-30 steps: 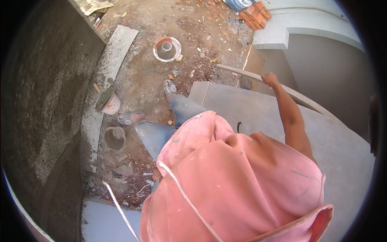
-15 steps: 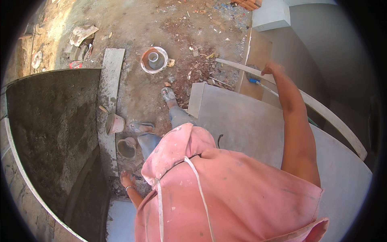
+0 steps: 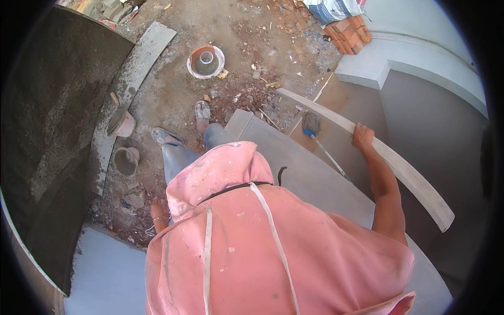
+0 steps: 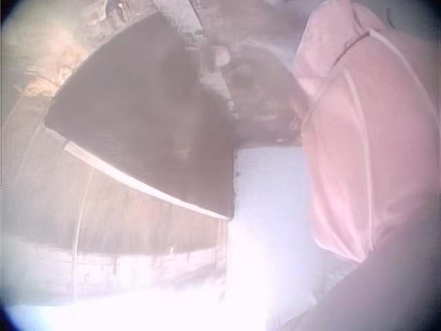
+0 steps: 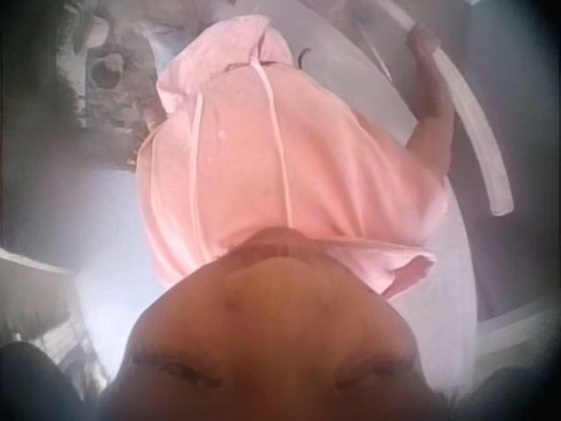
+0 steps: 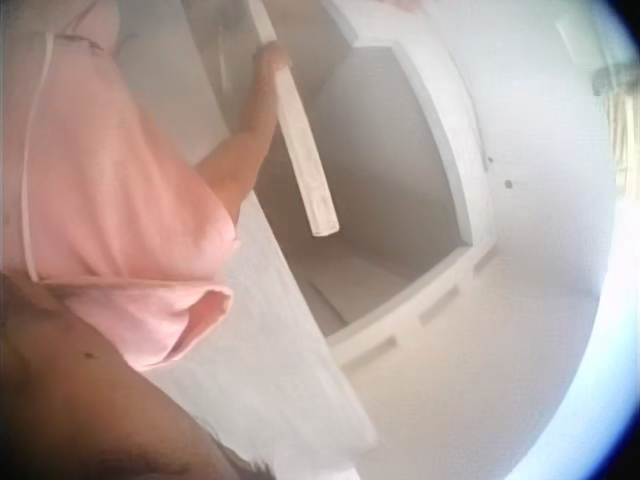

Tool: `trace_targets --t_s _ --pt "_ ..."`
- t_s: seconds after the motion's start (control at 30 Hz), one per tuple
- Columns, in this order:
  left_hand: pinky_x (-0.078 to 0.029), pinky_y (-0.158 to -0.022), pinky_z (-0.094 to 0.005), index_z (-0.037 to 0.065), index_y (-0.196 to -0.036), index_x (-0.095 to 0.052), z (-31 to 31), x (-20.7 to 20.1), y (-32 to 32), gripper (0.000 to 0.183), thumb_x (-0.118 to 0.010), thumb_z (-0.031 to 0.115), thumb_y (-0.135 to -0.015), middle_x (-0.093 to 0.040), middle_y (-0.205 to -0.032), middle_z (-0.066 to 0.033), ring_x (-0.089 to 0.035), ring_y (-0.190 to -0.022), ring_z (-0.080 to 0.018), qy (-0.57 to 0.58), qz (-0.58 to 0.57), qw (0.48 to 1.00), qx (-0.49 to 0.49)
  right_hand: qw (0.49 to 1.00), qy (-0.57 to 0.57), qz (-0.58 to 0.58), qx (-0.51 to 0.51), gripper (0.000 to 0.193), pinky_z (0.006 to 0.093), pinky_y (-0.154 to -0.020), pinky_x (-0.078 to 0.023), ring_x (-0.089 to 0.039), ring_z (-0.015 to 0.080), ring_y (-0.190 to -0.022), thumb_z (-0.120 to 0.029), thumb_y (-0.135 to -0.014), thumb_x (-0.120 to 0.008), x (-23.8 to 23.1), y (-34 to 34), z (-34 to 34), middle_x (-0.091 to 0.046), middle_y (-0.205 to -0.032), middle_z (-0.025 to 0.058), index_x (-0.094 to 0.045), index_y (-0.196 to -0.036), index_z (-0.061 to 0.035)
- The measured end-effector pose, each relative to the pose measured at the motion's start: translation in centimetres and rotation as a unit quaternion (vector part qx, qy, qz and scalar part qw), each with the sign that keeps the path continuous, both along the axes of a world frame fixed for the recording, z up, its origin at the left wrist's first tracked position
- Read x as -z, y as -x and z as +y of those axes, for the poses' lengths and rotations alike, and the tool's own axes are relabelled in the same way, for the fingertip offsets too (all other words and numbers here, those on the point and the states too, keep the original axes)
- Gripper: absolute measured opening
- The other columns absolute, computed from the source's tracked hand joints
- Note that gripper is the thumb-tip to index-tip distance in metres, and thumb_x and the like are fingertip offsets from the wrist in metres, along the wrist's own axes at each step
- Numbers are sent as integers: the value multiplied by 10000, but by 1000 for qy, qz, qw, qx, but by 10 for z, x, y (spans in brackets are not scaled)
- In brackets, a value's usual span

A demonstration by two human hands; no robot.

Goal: The person scoops wet cement from a bucket with a trowel and applies it to a curved wall section. They then place a long wooden plank against the wall to level or guide the applied cement.

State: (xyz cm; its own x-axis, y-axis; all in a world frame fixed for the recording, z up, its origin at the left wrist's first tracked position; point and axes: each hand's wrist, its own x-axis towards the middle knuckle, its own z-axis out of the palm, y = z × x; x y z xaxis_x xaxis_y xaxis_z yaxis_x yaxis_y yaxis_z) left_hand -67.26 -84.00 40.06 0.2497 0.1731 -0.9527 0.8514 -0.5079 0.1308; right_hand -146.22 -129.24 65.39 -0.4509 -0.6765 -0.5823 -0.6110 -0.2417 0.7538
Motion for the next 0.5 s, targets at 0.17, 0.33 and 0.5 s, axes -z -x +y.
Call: trace_targets --t_s 0.17,0.33,0.5 --pt "-558 -1000 -505 81 -1532 -474 -32 20 -2 558 -602 283 -1028 -529 -1543 -114 -568 -1344 -299 14 -68 997 44 966 -16 -51 -251 424 413 -868 -533 -701 290 -1086 -152 -845 -761 -40 -82 -77 -702 -1107 106 -572 -1221 -105" --pt "-567 -985 -525 28 -1569 -363 -90 32 -15 671 -659 243 -1006 -546 -1507 -179 -606 -1303 -319 87 -88 992 -1 936 -98 -60 -334 442 400 -861 -506 -686 279 -1049 -47 -811 -728 -124 -199 -120 -691 -1071 105 -569 -1221 -89" --pt "-579 -956 -466 55 -1466 -511 -119 25 20 504 -622 270 -1025 -599 -1435 -148 -634 -1233 -280 179 -19 983 -27 887 -109 -162 -419 306 434 -794 -518 -690 319 -932 -42 -834 -677 -194 -332 -115 -680 -1000 122 -600 -1129 -64"
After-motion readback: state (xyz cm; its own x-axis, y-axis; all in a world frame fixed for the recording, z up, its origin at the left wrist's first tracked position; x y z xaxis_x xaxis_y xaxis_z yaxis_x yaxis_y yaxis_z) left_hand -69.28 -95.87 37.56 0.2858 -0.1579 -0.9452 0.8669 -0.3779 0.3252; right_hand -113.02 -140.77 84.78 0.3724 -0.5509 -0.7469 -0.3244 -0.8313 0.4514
